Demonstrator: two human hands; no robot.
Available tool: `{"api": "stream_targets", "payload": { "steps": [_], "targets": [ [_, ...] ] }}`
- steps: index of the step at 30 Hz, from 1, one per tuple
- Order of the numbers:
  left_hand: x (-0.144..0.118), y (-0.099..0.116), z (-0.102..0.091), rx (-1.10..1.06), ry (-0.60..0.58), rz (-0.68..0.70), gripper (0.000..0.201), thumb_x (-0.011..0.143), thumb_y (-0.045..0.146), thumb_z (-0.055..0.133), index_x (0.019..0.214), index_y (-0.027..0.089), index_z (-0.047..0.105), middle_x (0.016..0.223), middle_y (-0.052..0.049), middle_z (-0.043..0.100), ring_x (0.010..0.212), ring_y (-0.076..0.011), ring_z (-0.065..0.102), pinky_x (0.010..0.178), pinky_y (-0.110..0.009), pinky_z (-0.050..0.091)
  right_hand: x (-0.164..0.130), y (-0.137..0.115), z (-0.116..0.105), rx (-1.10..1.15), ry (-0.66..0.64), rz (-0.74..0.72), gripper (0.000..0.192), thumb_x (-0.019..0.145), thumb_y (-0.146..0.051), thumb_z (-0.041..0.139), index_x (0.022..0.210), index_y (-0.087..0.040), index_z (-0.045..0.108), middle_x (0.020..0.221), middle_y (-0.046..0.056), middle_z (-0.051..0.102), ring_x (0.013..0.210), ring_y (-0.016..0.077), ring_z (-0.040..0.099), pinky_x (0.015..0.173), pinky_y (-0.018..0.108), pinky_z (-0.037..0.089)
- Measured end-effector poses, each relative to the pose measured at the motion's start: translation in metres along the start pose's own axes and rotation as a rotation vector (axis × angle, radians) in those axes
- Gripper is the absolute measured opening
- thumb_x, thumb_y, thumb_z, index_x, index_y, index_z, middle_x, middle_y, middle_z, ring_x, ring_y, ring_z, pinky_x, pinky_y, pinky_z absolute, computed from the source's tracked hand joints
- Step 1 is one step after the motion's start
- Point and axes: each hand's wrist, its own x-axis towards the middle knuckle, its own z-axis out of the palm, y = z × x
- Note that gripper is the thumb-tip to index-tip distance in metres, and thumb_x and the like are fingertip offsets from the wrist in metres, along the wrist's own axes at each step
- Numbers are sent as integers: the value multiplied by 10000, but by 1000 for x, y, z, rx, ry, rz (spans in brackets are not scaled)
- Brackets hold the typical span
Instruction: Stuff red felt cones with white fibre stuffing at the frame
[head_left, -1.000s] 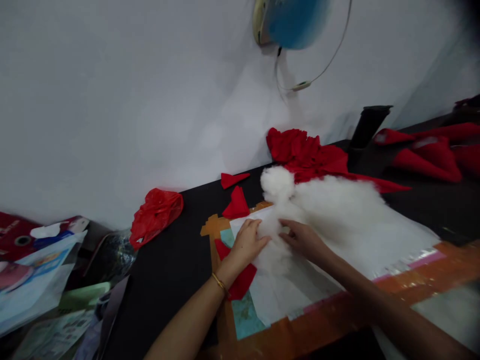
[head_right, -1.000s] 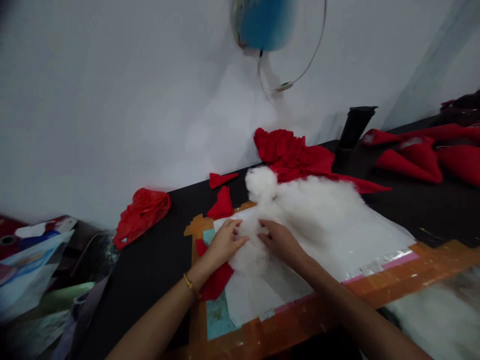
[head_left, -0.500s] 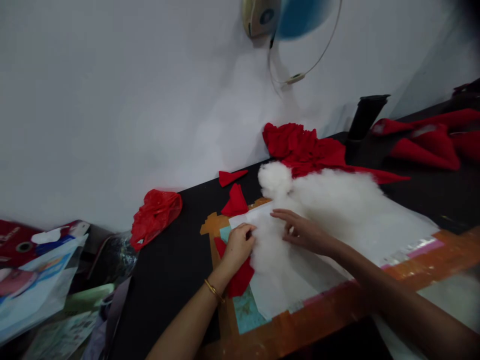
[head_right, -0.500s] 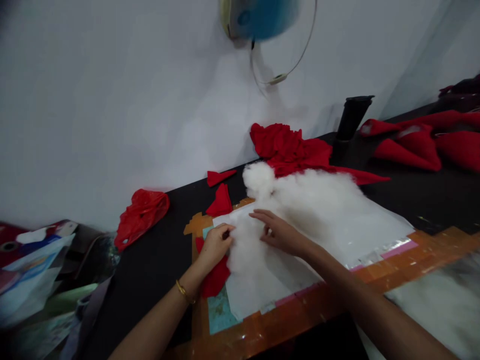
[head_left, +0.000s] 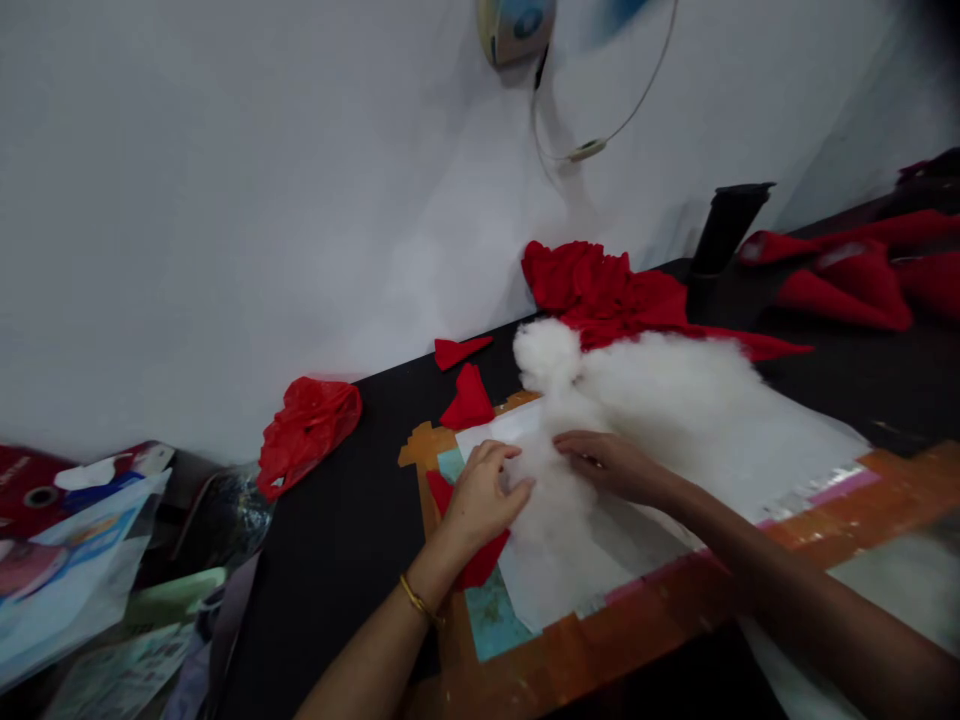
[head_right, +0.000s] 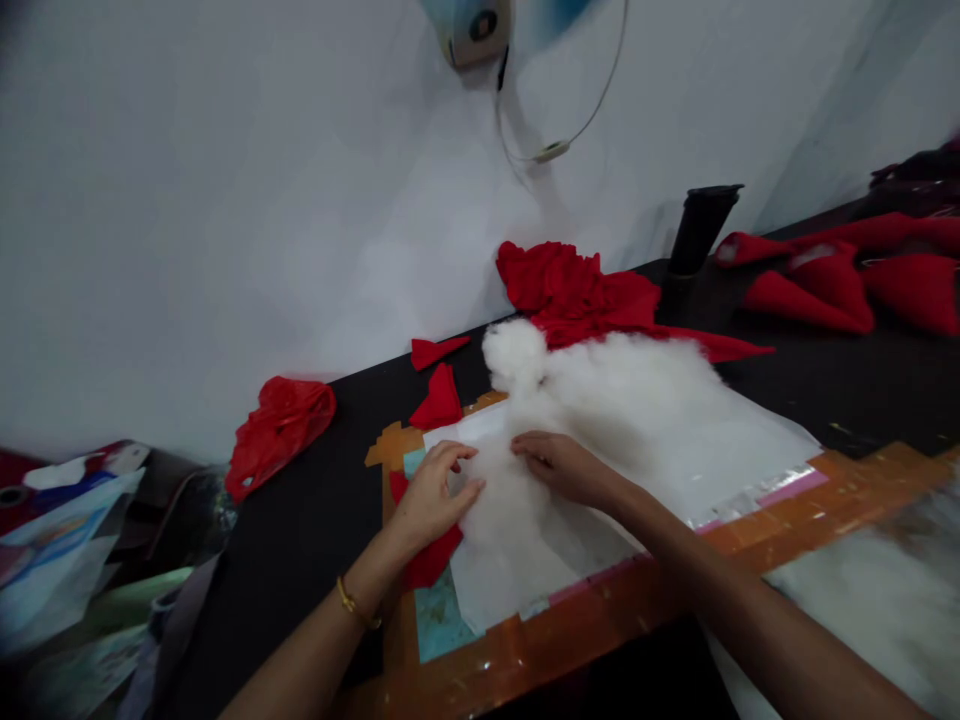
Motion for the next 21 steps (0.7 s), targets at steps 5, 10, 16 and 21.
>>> {"api": "stream_targets", "payload": {
  "steps": [5,10,16,21],
  "targets": [
    [1,31,36,216,-137,24,371,773,279,650,1120,163,585,1140,-126,586,1088,-294,532,927,-422,460,-11,-3,-8,123,-190,10,539,755,-170,527,1294,-185,539,1332,113,586,956,203,643,783,304,515],
    [8,11,49,273,-184,12,171,730,53,505,795,180,599,896,-89,633,934,-253,578,862,-371,465,-11,-6,12,-18,-100,83,255,703,-96,515,887,-171,674,807,39,676,695,172,585,662,270,432],
    [4,-9,11,269,-98,-54,135,761,69,510,753,185,578,846,-66,632,864,-226,585,830,-353,464,0,1,4,-15,18,187,168,677,-119,527,763,-168,663,635,-9,594,575,131,485,566,247,329],
    [-1,13,11,165,4,-23,324,799,333,665,1076,187,586,1110,-82,619,1088,-252,540,954,-375,423,5,-11,0,77,13,248,140,677,-170,515,725,-166,646,559,-37,510,527,119,447,515,240,305]
  ]
}}
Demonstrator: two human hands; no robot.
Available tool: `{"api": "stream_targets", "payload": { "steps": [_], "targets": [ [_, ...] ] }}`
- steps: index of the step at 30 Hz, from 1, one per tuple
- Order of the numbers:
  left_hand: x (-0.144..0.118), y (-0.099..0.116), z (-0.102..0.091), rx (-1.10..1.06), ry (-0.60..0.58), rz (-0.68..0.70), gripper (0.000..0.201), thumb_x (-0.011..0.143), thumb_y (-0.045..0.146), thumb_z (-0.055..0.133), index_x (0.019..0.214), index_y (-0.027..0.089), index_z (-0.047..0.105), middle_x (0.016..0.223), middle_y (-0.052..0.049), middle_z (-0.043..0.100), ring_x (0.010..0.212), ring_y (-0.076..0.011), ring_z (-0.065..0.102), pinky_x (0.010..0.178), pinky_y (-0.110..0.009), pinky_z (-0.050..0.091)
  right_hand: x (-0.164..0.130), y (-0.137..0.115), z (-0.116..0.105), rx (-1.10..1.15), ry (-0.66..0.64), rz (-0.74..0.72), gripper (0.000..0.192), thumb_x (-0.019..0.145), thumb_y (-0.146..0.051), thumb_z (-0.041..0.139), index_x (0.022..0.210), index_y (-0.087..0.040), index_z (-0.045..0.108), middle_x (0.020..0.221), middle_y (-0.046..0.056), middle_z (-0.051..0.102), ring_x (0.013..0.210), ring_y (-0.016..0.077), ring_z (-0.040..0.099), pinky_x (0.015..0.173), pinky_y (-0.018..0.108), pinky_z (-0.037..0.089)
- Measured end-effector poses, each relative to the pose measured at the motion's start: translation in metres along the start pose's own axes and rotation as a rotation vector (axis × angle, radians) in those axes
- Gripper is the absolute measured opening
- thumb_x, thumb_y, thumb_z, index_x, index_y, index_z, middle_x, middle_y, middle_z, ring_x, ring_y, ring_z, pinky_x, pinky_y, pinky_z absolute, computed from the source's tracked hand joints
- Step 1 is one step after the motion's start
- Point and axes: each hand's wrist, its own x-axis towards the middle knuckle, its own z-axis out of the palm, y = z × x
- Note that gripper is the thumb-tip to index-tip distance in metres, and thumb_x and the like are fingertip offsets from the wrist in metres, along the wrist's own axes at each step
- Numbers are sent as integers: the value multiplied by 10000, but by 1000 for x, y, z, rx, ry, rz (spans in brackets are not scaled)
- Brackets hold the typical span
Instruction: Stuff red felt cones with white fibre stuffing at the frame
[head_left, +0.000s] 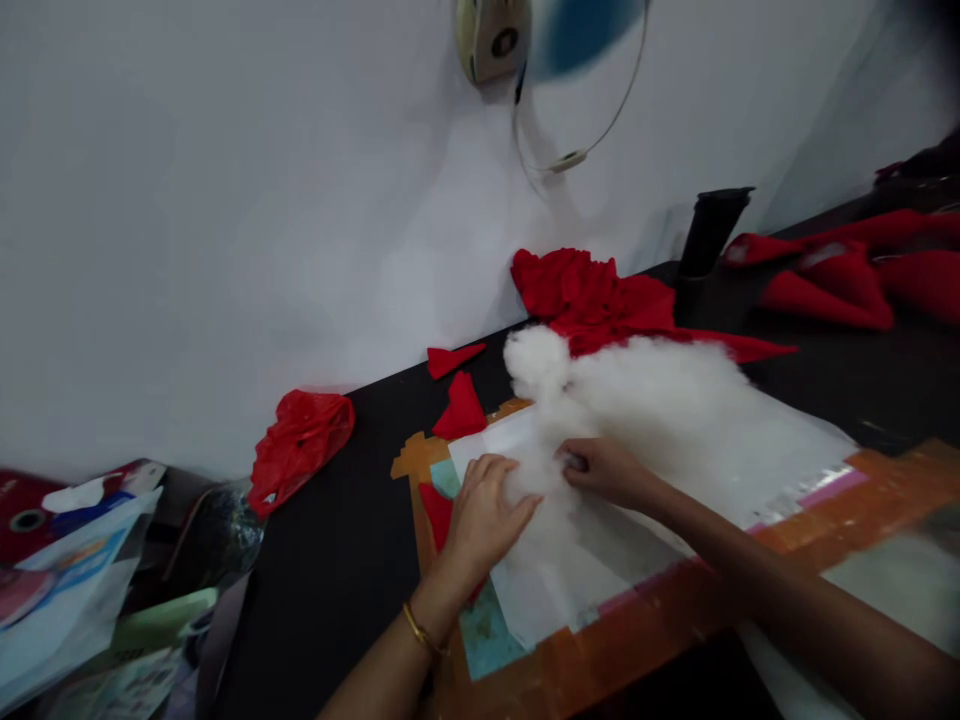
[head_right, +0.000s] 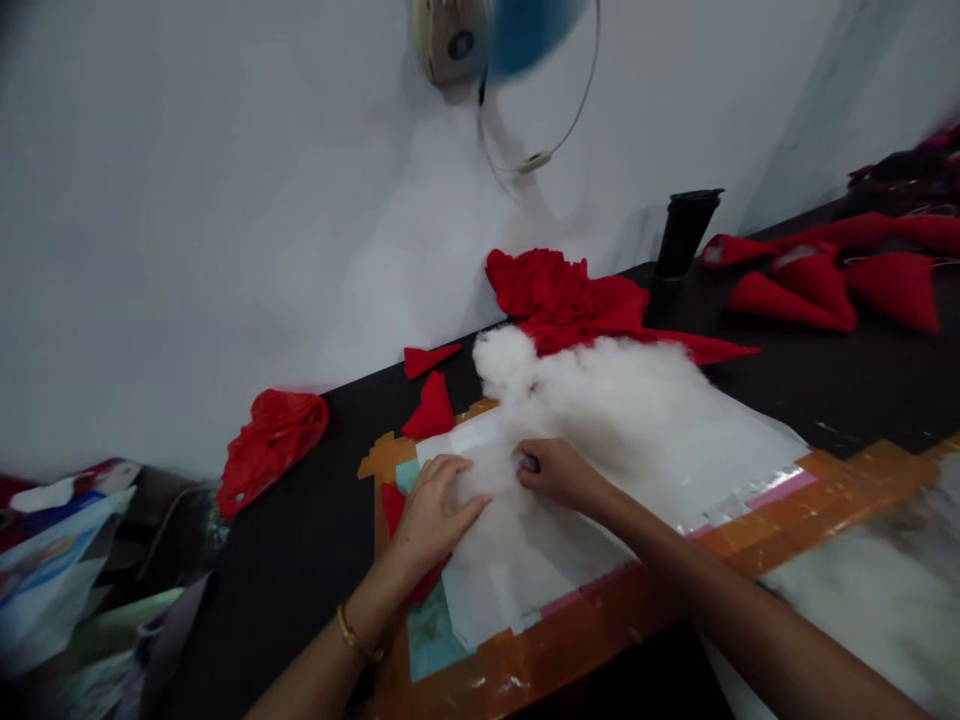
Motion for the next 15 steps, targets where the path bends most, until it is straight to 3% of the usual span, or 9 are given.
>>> {"api": "stream_targets", "payload": {
  "steps": [2,5,7,8,12,15],
  "targets": [
    [1,13,9,5,-17,-15,383,764,436,695,1037,184,601,1065,-94,627,1047,-278,554,896,-387,447,0,-9,3,66,-32,21,164,686,-186,495,759,-171,642,557,-44,518,509,114,464,491,225,330],
    [6,19,21,34,-74,-63,177,769,316,667,875,186,612,931,-86,643,947,-275,573,817,-370,445,1,-16,4,154,-85,47,200,697,-200,472,813,-184,633,567,-51,544,489,107,490,455,201,364],
    [9,13,23,-16,-61,-100,27,768,196,612,763,194,586,820,-48,625,852,-231,572,766,-327,430,3,-14,0,173,-86,63,183,685,-200,487,802,-188,627,552,-58,529,479,103,482,445,195,365],
    [10,7,21,-45,-49,-119,60,769,170,590,720,196,567,761,-24,604,792,-206,562,727,-304,420,4,-11,-3,171,-73,73,168,674,-196,500,786,-187,625,541,-60,517,474,102,474,444,196,361],
    [9,-20,10,-101,-31,-195,198,826,240,553,636,195,517,584,38,485,586,-142,481,558,-251,352,5,4,-14,148,-23,115,170,663,-186,527,795,-181,633,534,-58,513,458,109,466,445,217,351],
    [4,-28,3,-113,2,-231,176,835,311,583,718,182,560,644,24,533,629,-152,517,580,-256,385,4,9,-15,194,-55,115,268,729,-241,548,972,-181,644,569,-45,560,509,133,531,501,236,401]
  ]
}}
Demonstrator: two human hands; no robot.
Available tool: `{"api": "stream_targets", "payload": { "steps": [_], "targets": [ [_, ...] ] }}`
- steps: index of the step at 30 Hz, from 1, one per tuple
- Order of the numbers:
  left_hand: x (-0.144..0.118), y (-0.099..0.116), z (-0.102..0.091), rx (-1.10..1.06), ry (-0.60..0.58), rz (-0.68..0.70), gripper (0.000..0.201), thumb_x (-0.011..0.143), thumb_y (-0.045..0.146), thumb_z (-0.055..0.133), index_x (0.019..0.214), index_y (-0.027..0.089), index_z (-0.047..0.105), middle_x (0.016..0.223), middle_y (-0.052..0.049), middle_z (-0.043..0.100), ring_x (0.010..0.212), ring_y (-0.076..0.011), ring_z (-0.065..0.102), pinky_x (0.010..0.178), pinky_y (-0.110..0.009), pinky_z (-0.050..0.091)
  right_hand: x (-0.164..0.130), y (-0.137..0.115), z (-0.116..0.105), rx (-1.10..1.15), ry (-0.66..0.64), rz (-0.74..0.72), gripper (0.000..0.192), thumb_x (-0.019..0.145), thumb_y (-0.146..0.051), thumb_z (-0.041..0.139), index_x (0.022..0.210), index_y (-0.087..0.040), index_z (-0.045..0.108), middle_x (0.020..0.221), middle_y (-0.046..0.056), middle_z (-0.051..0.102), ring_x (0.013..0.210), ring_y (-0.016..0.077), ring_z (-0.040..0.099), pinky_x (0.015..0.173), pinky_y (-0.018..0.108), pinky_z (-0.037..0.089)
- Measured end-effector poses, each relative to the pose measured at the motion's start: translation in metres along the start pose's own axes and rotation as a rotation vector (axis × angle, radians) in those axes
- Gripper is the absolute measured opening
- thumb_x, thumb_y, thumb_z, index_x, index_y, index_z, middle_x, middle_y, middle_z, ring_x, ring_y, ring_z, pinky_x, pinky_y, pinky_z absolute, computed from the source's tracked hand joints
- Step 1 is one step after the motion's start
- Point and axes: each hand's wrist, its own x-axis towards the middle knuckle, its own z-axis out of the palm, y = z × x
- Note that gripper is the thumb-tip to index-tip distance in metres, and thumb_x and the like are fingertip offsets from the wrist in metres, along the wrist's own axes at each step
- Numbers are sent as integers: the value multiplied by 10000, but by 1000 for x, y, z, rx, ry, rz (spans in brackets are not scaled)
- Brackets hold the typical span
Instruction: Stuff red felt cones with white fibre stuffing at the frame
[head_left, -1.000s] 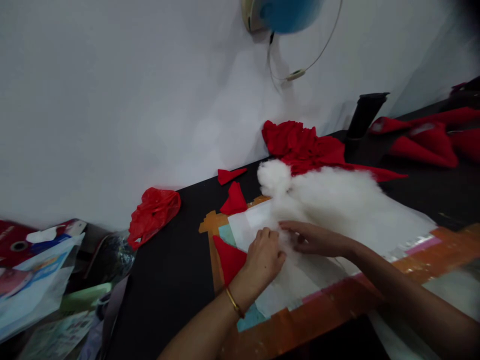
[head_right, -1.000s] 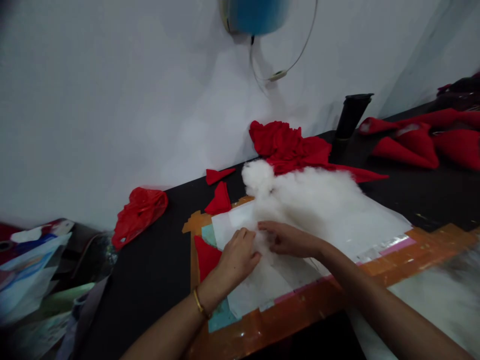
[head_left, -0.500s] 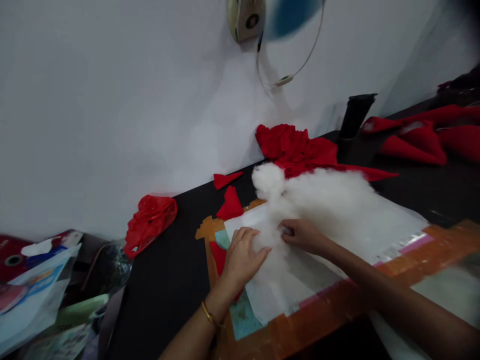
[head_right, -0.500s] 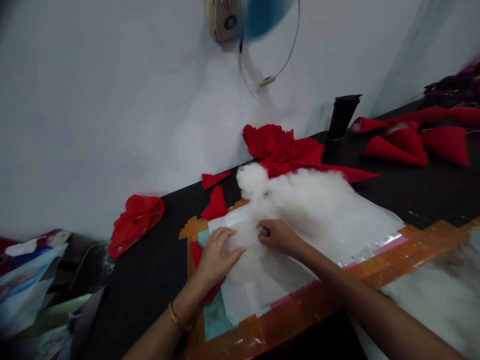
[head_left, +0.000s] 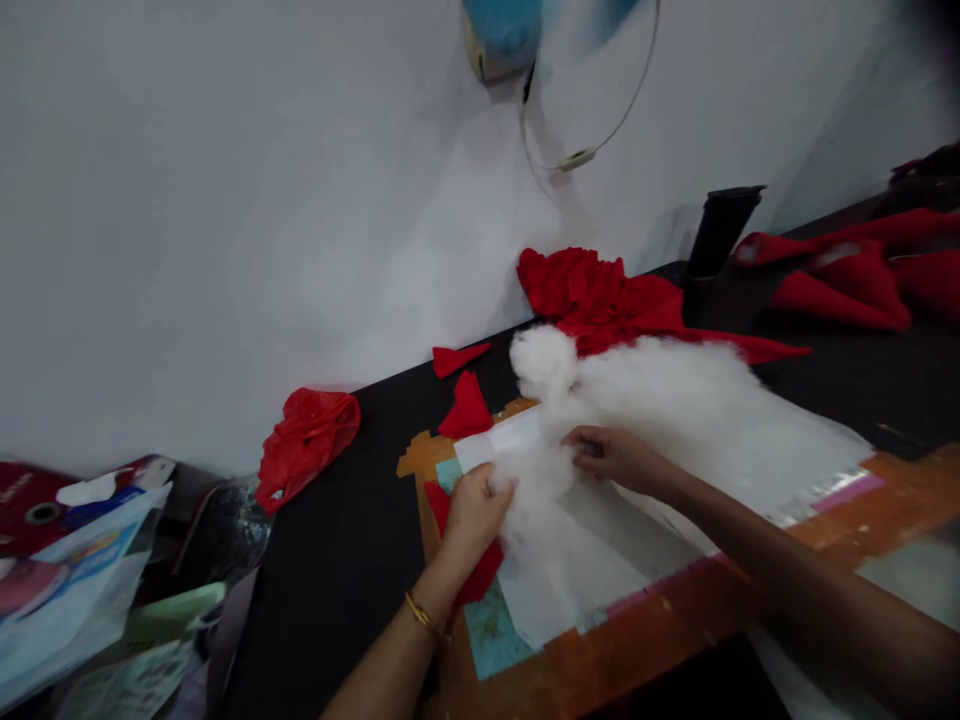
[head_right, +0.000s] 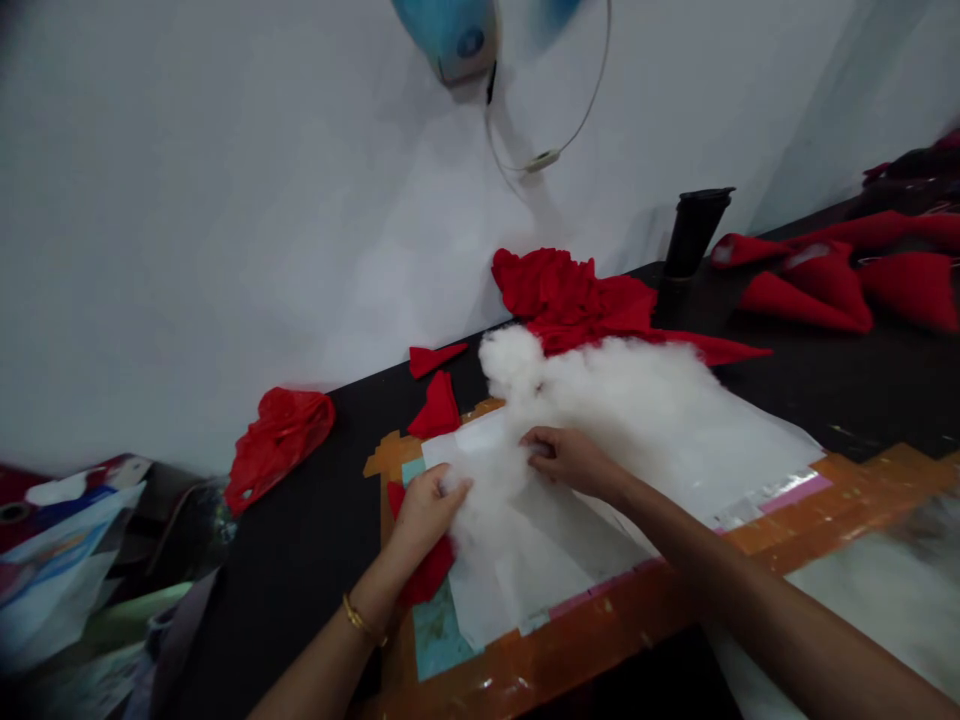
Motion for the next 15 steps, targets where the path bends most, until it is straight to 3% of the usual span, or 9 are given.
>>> {"api": "stream_targets", "payload": {
  "steps": [2,5,8,10,12,15],
  "targets": [
    [-4,3,-1,-4,97,48,207,792,324,658,912,168,593,869,-33,615,840,-199,573,741,-299,447,-1,0,4,57,-39,2,348,754,-296,580,1081,-183,621,621,-32,592,564,145,573,548,249,431],
    [-9,16,2,16,179,179,421,745,346,729,1093,176,563,1111,-90,594,1080,-255,522,943,-383,416,-2,-4,18,74,-50,7,378,729,-308,612,1086,-184,620,627,-42,567,543,131,539,517,237,403],
    [-10,29,10,128,38,235,375,747,417,720,1008,171,612,1021,-101,625,1030,-296,530,911,-436,429,0,-10,35,94,-43,-9,263,703,-242,550,948,-179,622,555,-66,513,483,110,472,463,216,353],
    [-6,32,16,194,-30,223,220,783,348,671,911,173,632,950,-102,646,982,-304,544,885,-450,431,2,-13,41,121,-49,-17,204,706,-237,514,884,-182,600,548,-67,511,479,106,474,459,210,364],
    [-1,30,20,205,-29,191,41,793,218,610,816,187,621,886,-85,655,943,-284,558,872,-430,431,4,-14,40,112,-37,-19,167,717,-265,523,849,-187,589,555,-65,513,483,108,485,463,211,380],
    [7,21,17,166,0,146,57,784,153,582,758,200,601,825,-60,651,908,-254,568,848,-385,445,4,-10,27,55,24,-10,136,714,-281,561,806,-186,594,545,-63,504,480,113,478,472,224,378]
  ]
}}
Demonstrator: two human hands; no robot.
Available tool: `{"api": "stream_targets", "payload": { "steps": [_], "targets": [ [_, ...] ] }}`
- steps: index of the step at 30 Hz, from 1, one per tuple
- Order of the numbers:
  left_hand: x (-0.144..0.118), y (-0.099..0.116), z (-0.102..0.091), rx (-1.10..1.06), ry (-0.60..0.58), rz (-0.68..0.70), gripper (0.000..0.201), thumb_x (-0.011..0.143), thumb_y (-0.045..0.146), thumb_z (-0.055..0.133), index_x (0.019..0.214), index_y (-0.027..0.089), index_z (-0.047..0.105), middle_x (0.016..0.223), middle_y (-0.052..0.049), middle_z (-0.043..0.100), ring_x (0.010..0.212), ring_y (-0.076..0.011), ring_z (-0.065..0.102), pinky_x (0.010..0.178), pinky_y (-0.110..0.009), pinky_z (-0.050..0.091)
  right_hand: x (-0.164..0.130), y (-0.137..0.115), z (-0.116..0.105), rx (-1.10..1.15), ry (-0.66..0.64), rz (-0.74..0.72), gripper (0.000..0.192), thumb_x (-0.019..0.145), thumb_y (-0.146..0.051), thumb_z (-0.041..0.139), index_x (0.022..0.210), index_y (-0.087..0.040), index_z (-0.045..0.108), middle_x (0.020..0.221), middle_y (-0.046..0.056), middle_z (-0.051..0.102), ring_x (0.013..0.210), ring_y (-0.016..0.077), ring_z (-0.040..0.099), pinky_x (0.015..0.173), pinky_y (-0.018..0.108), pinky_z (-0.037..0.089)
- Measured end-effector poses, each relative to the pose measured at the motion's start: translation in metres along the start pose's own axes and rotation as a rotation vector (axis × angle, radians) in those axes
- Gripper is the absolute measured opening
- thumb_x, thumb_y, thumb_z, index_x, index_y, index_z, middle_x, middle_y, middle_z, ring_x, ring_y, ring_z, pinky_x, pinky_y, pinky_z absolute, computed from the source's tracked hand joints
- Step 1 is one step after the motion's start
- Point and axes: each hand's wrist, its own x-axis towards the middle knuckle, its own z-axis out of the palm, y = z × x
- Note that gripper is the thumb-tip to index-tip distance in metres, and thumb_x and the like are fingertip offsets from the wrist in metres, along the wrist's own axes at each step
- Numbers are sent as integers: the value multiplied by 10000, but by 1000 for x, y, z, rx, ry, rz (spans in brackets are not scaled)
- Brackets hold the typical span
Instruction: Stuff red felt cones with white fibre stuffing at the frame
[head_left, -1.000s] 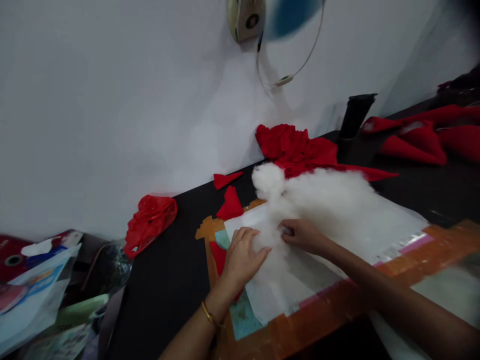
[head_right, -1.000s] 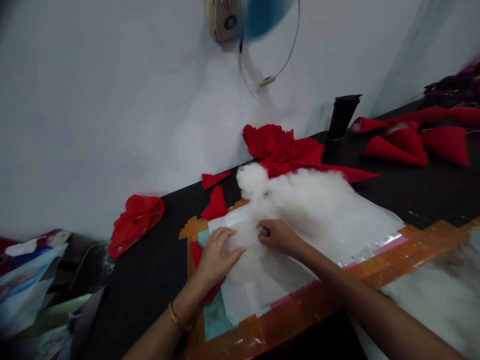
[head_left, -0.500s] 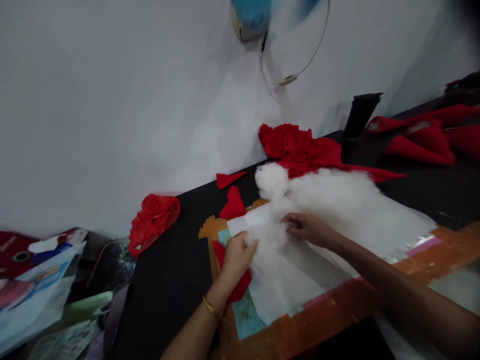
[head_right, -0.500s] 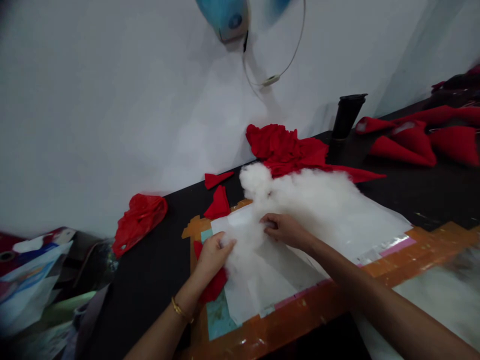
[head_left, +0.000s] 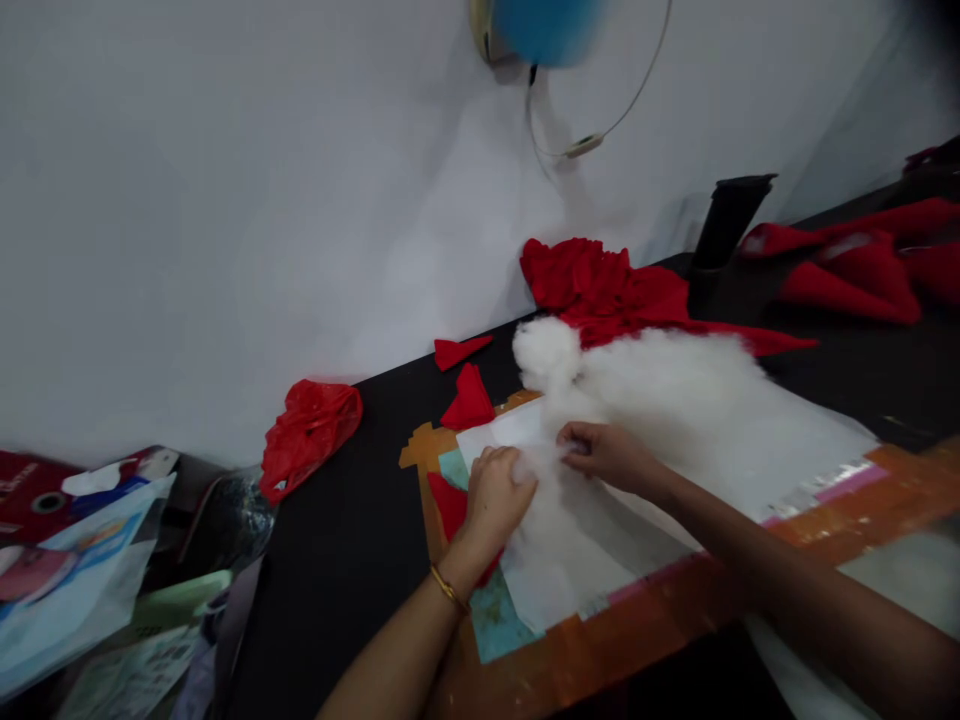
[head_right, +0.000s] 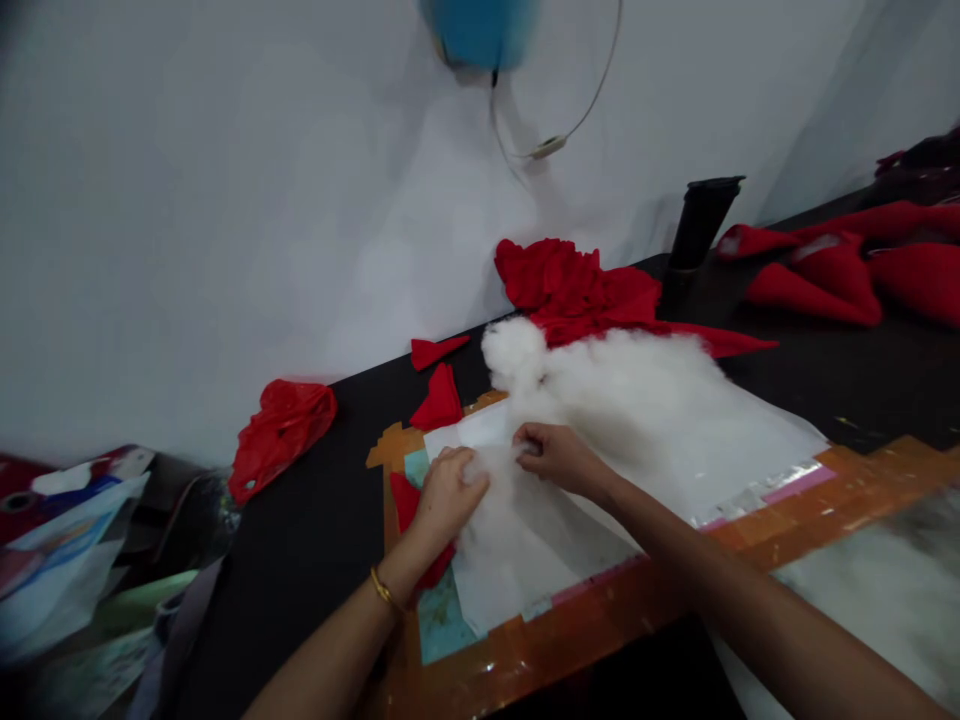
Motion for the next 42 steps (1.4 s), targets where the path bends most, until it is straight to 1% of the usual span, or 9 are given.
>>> {"api": "stream_targets", "payload": {
  "steps": [6,9,12,15,22,26,33,38,42],
  "targets": [
    [-18,-21,-33,-182,109,52,460,773,301,704,1186,195,532,1255,-103,562,1136,-243,523,947,-369,437,-23,1,-18,-146,23,-86,458,788,-391,622,1203,-199,604,840,26,647,612,149,561,623,291,472],
    [-37,-22,-47,-180,59,126,357,784,262,691,1118,213,574,1170,-80,572,1107,-236,525,957,-373,428,-40,0,0,-228,-32,-157,588,775,-391,673,1312,-211,518,1038,77,646,679,167,598,674,314,506],
    [-49,-18,-38,-74,-118,221,342,771,221,681,1100,206,586,1123,-77,570,1073,-241,519,951,-379,437,-47,-1,28,-314,-60,-304,510,725,-197,679,1221,-166,566,1219,135,595,950,236,618,834,348,504],
    [-47,-14,-14,39,-190,240,198,755,96,589,936,176,596,1031,-89,582,1017,-252,519,909,-381,454,-42,1,44,-382,-68,-321,283,741,-55,522,972,-150,656,1021,114,669,948,241,633,843,349,497],
    [-22,-26,-12,0,-151,178,160,767,51,504,817,186,575,898,-69,602,936,-232,552,882,-372,456,-28,23,-5,-417,30,-209,355,755,-72,517,1039,-186,698,1038,83,723,932,252,674,862,377,511],
    [-28,-35,-33,-166,-85,157,487,771,205,665,1223,195,484,1261,-113,536,1073,-237,542,943,-399,450,-43,19,-30,-446,-3,-361,617,814,-309,655,1398,-262,464,1401,105,528,1227,300,531,998,454,464],
    [-52,-34,-45,-101,-65,231,385,779,198,689,1140,232,560,1174,-69,546,1124,-236,510,972,-396,431,-53,-11,-9,-593,-61,-576,1015,648,-280,829,1497,-303,273,1624,104,64,1420,370,250,1061,525,392],
    [-47,-21,-11,63,-123,326,295,813,172,652,1104,192,611,1103,-77,592,1050,-237,518,931,-381,449,-39,4,26,-601,-96,-578,355,798,-134,644,1146,-202,616,1203,121,608,1070,268,578,886,423,518],
    [-40,-21,-1,212,-104,343,127,892,167,538,831,171,648,876,-68,635,918,-238,529,861,-399,441,-33,13,19,-629,-75,-520,199,908,-125,463,823,-168,637,851,82,627,805,224,593,715,361,526]
  ]
}}
